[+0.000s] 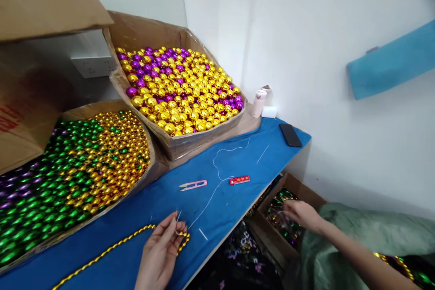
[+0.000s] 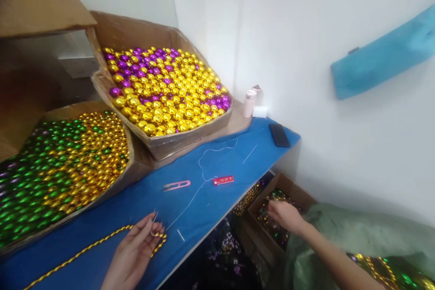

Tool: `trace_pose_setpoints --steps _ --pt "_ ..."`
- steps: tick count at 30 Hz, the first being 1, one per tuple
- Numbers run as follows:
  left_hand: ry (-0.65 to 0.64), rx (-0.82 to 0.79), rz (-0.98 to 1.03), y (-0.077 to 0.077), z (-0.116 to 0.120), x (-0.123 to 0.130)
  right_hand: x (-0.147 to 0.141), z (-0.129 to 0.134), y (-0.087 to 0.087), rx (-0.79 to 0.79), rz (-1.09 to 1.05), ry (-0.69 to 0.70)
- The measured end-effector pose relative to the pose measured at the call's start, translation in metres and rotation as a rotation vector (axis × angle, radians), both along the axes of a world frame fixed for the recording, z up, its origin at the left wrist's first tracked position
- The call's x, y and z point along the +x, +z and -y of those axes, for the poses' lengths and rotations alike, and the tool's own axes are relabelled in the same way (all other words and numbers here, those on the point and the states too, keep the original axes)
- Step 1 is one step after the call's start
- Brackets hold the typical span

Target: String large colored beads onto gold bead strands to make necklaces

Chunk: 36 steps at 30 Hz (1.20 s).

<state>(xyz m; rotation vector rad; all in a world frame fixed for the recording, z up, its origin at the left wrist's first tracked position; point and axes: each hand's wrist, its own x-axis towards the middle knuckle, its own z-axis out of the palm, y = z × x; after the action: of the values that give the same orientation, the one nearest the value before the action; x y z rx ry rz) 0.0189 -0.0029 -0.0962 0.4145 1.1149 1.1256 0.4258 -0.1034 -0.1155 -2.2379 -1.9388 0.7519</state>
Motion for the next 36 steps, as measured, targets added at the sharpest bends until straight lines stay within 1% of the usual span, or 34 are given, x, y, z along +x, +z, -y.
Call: trace_pose_setpoints --steps 2,3,4,6,8,10,12,13,15,17,19,22,25,29,32,36 --pt "-0.032 0.024 -0.024 0.009 0.004 0.004 0.023 0.003 0.001 0.005 0.093 -0.09" --pt "-0.058 0.047 -0.043 0.015 0.006 0.006 0.028 0.001 0.004 0.022 0.119 -0.111" --pt "-0.083 0.077 -0.069 0.021 0.009 0.008 0.028 -0.004 0.008 0.05 0.129 -0.113" --pt "-0.127 0.151 -0.141 0.034 0.013 0.012 0.012 -0.02 0.023 0.127 0.097 -0.06" --pt "-0.157 0.216 -0.225 0.045 0.016 0.015 -0.024 -0.038 0.044 0.207 0.009 0.047" --pt "-0.183 0.254 -0.282 0.053 0.019 0.017 -0.071 -0.053 0.067 0.282 -0.114 0.18" --pt "-0.202 0.268 -0.306 0.059 0.022 0.018 -0.12 -0.066 0.088 0.408 -0.372 0.404" --pt "-0.207 0.271 -0.314 0.061 0.023 0.018 -0.142 -0.072 0.095 0.442 -0.458 0.495" --pt "-0.213 0.276 -0.335 0.065 0.026 0.018 -0.176 -0.084 0.103 0.463 -0.521 0.604" --pt "-0.216 0.29 -0.36 0.067 0.028 0.017 -0.198 -0.094 0.102 0.442 -0.52 0.665" --pt "-0.211 0.301 -0.367 0.068 0.029 0.014 -0.209 -0.101 0.097 0.42 -0.522 0.7" --pt "-0.217 0.294 -0.342 0.063 0.03 0.008 -0.218 -0.106 0.087 0.418 -0.534 0.719" --pt "-0.236 0.274 -0.317 0.058 0.03 0.003 -0.223 -0.105 0.083 0.409 -0.533 0.707" --pt "-0.295 0.298 -0.377 0.055 0.029 0.0 -0.23 -0.104 0.086 0.371 -0.588 0.618" --pt "-0.316 0.366 -0.479 0.053 0.028 -0.002 -0.233 -0.104 0.087 0.316 -0.689 0.499" --pt "-0.29 0.406 -0.553 0.048 0.027 -0.006 -0.24 -0.103 0.077 0.178 -0.879 0.32"
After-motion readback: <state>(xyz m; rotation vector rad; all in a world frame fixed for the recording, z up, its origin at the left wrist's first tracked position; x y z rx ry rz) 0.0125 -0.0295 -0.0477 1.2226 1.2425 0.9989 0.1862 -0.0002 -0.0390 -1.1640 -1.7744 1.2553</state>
